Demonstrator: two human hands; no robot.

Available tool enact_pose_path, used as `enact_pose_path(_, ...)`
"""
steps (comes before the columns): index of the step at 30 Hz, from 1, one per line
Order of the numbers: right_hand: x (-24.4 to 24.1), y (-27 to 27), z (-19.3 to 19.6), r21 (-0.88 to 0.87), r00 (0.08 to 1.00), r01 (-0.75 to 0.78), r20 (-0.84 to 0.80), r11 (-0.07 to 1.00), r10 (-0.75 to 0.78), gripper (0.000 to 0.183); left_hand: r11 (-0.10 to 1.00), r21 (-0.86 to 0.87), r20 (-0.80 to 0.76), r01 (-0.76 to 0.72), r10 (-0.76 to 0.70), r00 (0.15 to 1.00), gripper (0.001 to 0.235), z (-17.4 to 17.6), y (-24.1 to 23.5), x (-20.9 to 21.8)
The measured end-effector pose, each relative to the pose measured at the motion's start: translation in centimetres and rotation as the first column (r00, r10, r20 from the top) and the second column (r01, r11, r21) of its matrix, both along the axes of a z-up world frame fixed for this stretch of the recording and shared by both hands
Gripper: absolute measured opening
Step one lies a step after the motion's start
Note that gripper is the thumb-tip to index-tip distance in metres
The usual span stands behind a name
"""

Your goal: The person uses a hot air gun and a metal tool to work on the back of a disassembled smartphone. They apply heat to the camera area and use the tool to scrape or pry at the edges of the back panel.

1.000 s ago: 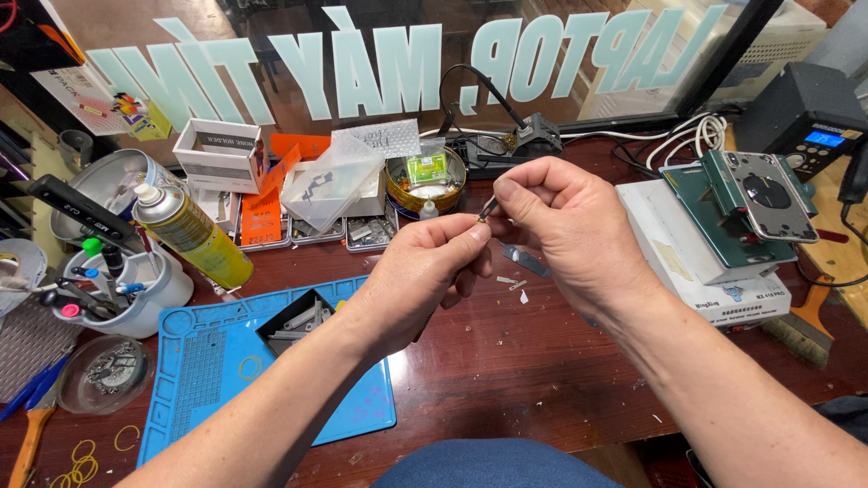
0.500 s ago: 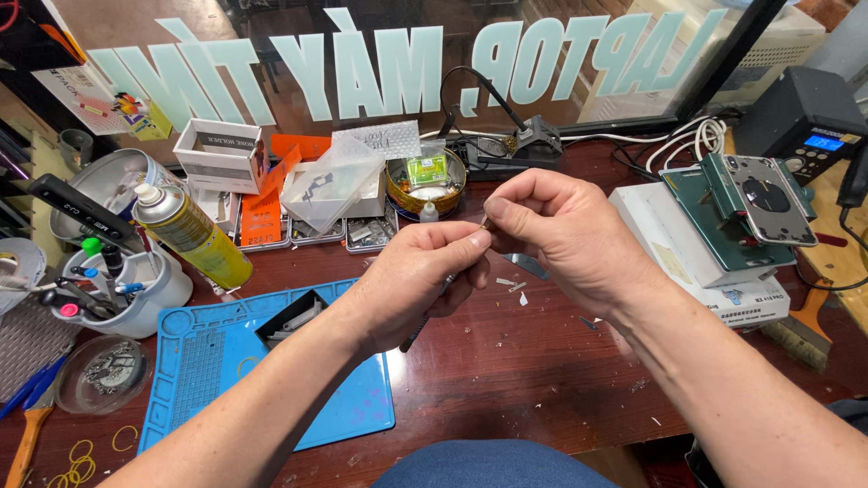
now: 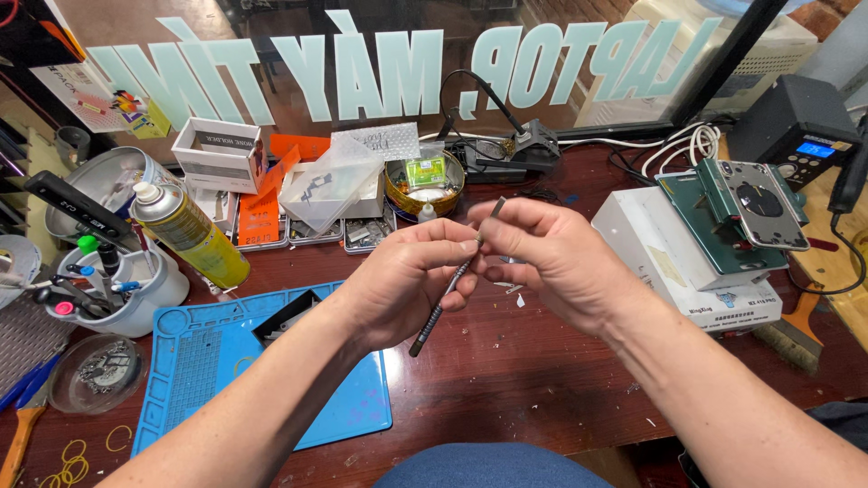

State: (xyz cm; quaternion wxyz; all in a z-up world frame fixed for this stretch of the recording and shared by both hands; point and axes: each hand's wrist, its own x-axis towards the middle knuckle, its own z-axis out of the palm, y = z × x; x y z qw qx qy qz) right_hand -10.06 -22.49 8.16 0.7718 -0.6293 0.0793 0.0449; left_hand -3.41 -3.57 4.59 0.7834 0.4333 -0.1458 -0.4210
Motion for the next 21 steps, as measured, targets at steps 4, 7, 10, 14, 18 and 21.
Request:
enact_pose_path(4, 0.1, -0.3, -1.1, 0.073, 0.998, -0.026, 0.067, 0.997, 0.021, 0.016, 1.000, 0.004, 0.002, 0.008, -0.008, 1.000, 0.012, 0.2, -0.3, 0.1)
enact_pose_path(7, 0.1, -1.1, -1.6, 0.024, 0.997, 0.016, 0.078, 1.000, -0.018, 0.014, 0.986, 0.117, -0.021, 0.122, -0.120, 0.993, 0.023, 0.7, -0.1, 0.3)
enact_pose_path(10, -0.1, -1.3, -2.0, -0.037, 0.996, 0.043, 0.083, 0.998, -0.040, 0.015, 0.920, 0.368, 0.133, 0.134, -0.194, 0.972, 0.023, 1.1, -0.5, 0.5)
enact_pose_path(14, -0.4, -0.1, -2.7, -0.107, 0.987, 0.156, 0.052, 0.982, -0.151, 0.013, 0.807, 0.557, 0.555, -0.196, -0.186, 0.811, 0.025, 0.9, -1.2, 0.5)
enact_pose_path(18, -1.1, 0.4, -2.7, -0.191, 0.976, 0.217, 0.046, 0.957, -0.212, 0.014, 0.808, 0.586, 0.496, -0.063, -0.296, 0.817, 0.021, 0.2, -1.3, 1.0)
enact_pose_path(21, -2.1, 0.2, -2.5, -0.219, 0.962, 0.273, 0.076, 0.937, -0.262, 0.015, 0.854, 0.509, 0.424, 0.111, -0.361, 0.831, 0.014, -0.3, -1.8, 1.2)
